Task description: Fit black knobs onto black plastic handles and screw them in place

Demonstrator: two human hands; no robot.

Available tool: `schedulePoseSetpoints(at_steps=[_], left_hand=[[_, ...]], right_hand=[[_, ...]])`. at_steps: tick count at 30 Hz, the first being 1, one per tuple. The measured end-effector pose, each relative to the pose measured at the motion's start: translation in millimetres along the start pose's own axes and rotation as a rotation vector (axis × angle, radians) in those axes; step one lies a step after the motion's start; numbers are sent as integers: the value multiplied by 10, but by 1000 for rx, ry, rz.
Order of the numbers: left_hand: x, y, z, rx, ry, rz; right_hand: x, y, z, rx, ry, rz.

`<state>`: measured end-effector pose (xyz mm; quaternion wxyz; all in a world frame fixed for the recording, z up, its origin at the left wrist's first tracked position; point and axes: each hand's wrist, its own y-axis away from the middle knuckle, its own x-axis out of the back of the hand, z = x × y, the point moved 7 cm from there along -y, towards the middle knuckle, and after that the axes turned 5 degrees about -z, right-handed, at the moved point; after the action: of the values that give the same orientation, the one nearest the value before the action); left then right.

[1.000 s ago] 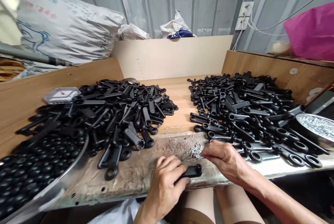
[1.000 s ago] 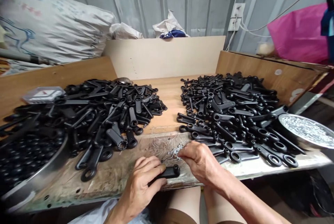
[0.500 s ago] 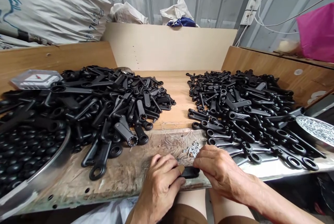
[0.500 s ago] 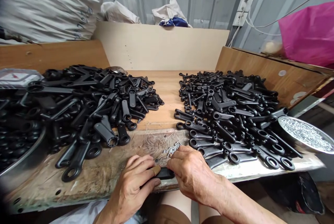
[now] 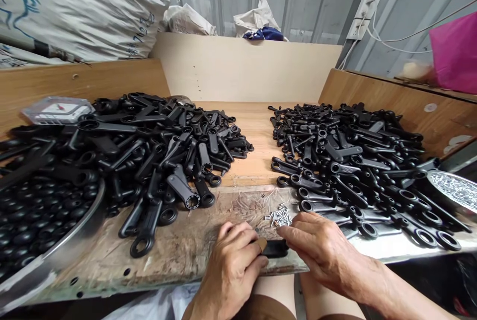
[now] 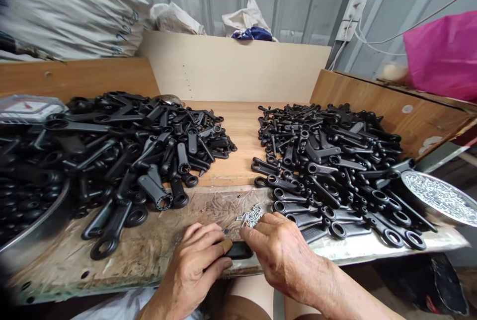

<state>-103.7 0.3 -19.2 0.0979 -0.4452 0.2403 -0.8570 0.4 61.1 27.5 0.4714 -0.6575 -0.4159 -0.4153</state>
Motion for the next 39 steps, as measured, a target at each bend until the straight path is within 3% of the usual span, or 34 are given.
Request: schedulePoseSetpoints(at_steps=[7,24,34,39], left_hand=[[23,-23,16,-21,-3,2],[10,-5,-15,-24,33,17],[-48,49,-99,-26,28,37],[-87,71,-147,-66,-41,-43]], right_hand=[[20,7,104,-22,13,-13],[-50,-25,6,-5,29,-83],[-129,-68,27,-55,26,-259],[-112,-82,90,-80,-35,-279]])
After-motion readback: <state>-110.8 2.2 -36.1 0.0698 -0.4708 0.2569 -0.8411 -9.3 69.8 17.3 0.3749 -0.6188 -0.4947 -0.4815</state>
